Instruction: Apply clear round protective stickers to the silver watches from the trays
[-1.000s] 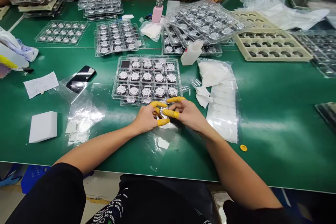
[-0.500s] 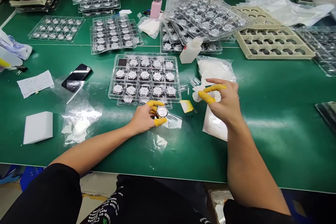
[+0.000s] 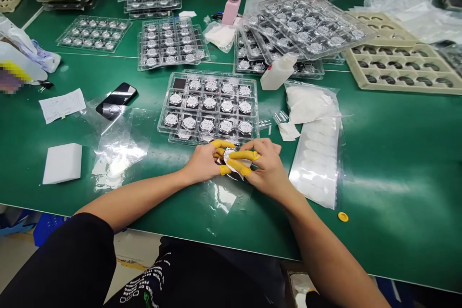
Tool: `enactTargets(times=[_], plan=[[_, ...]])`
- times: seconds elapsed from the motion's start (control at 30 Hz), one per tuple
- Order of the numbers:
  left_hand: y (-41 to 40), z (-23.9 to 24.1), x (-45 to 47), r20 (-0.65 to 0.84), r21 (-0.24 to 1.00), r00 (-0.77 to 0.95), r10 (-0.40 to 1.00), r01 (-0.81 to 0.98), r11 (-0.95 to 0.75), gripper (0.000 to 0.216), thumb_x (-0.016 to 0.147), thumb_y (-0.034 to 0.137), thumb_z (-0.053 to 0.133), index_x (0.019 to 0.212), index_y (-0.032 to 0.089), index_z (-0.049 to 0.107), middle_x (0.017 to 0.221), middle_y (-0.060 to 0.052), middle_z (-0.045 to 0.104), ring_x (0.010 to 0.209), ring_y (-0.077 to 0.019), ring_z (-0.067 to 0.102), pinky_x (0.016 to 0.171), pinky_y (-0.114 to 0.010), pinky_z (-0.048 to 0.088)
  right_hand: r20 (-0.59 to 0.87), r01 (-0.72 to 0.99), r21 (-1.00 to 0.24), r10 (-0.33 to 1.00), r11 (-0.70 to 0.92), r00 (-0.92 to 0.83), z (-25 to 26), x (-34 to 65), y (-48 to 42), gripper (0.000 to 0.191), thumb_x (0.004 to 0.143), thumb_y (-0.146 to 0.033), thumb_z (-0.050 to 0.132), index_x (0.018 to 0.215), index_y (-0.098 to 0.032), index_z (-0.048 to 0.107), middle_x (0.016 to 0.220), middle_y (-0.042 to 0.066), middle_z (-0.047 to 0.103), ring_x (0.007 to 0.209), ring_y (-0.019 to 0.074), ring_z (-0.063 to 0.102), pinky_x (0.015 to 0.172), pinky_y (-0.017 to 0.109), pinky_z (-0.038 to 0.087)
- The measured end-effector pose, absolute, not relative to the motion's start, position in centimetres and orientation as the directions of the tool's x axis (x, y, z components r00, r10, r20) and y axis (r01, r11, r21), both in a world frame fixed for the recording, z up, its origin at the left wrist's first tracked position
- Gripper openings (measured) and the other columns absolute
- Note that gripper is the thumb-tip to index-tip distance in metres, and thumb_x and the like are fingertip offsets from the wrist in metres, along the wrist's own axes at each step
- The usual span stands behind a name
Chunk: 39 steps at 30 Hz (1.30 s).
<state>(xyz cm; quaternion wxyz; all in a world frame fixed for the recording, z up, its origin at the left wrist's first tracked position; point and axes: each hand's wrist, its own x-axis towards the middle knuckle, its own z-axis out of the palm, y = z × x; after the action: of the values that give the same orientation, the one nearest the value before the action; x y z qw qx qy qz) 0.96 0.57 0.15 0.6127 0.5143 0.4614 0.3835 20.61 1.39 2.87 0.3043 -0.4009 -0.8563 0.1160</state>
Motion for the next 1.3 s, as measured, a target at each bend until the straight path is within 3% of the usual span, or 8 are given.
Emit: enactTargets(times=[0.23, 0.43, 0.6, 0.83, 0.93, 1.07, 1.17, 1.3], plan=[[0.5, 0.0, 1.0, -0.185, 0.980, 0.281, 0.942, -0.012, 0.197, 0.060, 0.063, 0.017, 0.086, 0.120, 0.015, 0.070, 0.082, 0.000, 0.070, 0.071, -0.0093, 0.066, 0.070, -0.022, 0.056, 0.501, 0.654, -0.285, 0.691, 0.700, -0.521, 3.0, 21.2, 1.9, 0.009, 0.094, -0.019, 0.061, 0.096, -0.024, 0.069, 0.089, 0.006, 0.068, 0.087, 0.0241, 0.054, 0.079, 0.042, 0.026], [0.5, -0.2, 1.1, -0.211, 0.972, 0.273, 0.938, -0.039, 0.230, 0.063, 0.061, 0.013, 0.086, 0.121, 0.014, 0.070, 0.087, -0.003, 0.074, 0.076, -0.0115, 0.070, 0.075, -0.024, 0.059, 0.540, 0.626, -0.230, 0.633, 0.745, -0.555, 2.6, 21.2, 2.3, 0.004, 0.093, -0.018, 0.062, 0.094, -0.022, 0.064, 0.091, 0.006, 0.067, 0.090, 0.0239, 0.054, 0.081, 0.041, 0.026], [0.5, -0.3, 1.1, -0.215, 0.969, 0.283, 0.935, -0.060, 0.241, 0.062, 0.062, 0.009, 0.084, 0.122, 0.015, 0.070, 0.085, -0.002, 0.073, 0.076, -0.0110, 0.070, 0.075, -0.023, 0.059, 0.543, 0.559, -0.257, 0.596, 0.788, -0.591, 2.6, 20.9, 2.5, 0.008, 0.094, -0.017, 0.062, 0.101, -0.022, 0.063, 0.088, 0.005, 0.065, 0.091, 0.0235, 0.054, 0.080, 0.041, 0.028], [0.5, 0.0, 1.2, -0.223, 0.969, 0.250, 0.942, -0.051, 0.243, 0.063, 0.061, 0.013, 0.088, 0.121, 0.016, 0.071, 0.082, 0.000, 0.072, 0.072, -0.0094, 0.067, 0.072, -0.022, 0.058, 0.571, 0.634, -0.245, 0.638, 0.733, -0.517, 2.3, 21.2, 2.6, 0.003, 0.095, -0.022, 0.064, 0.098, -0.023, 0.065, 0.087, 0.005, 0.063, 0.087, 0.0229, 0.053, 0.078, 0.041, 0.029], [0.5, 0.3, 1.2, -0.231, 0.965, 0.244, 0.942, -0.064, 0.253, 0.064, 0.060, 0.011, 0.088, 0.122, 0.016, 0.071, 0.084, -0.001, 0.073, 0.072, -0.0095, 0.068, 0.072, -0.023, 0.059, 0.540, 0.708, -0.305, 0.728, 0.637, -0.422, 2.3, 21.5, 2.2, 0.003, 0.095, -0.023, 0.062, 0.096, -0.022, 0.065, 0.100, 0.009, 0.066, 0.095, 0.0273, 0.055, 0.079, 0.043, 0.032], [0.5, 0.3, 1.3, -0.207, 0.971, 0.228, 0.951, -0.071, 0.228, 0.063, 0.061, 0.012, 0.088, 0.122, 0.016, 0.071, 0.086, -0.002, 0.074, 0.072, -0.0103, 0.069, 0.073, -0.025, 0.061, 0.635, 0.851, -0.277, 0.750, 0.446, -0.187, 2.8, 21.4, 1.5, 0.006, 0.093, -0.022, 0.063, 0.087, -0.019, 0.064, 0.128, 0.017, 0.063, 0.119, 0.0389, 0.052, 0.086, 0.052, 0.034], [0.5, 0.1, 1.3, -0.183, 0.972, 0.235, 0.955, -0.099, 0.211, 0.065, 0.061, 0.009, 0.086, 0.123, 0.015, 0.070, 0.092, -0.005, 0.077, 0.078, -0.0119, 0.072, 0.077, -0.025, 0.062, 0.538, 0.707, -0.298, 0.725, 0.641, -0.431, 3.1, 21.1, 1.0, 0.005, 0.092, -0.018, 0.062, 0.092, -0.022, 0.066, 0.134, 0.013, 0.063, 0.127, 0.0371, 0.053, 0.093, 0.054, 0.036], [0.4, -0.1, 1.3, -0.178, 0.976, 0.238, 0.955, -0.077, 0.202, 0.064, 0.061, 0.010, 0.087, 0.122, 0.015, 0.070, 0.094, -0.005, 0.077, 0.081, -0.0130, 0.073, 0.079, -0.024, 0.062, 0.475, 0.553, -0.399, 0.681, 0.732, -0.558, 2.8, 21.2, 1.3, 0.024, 0.090, -0.009, 0.061, 0.101, -0.029, 0.070, 0.108, 0.004, 0.072, 0.112, 0.0279, 0.060, 0.092, 0.049, 0.037]])
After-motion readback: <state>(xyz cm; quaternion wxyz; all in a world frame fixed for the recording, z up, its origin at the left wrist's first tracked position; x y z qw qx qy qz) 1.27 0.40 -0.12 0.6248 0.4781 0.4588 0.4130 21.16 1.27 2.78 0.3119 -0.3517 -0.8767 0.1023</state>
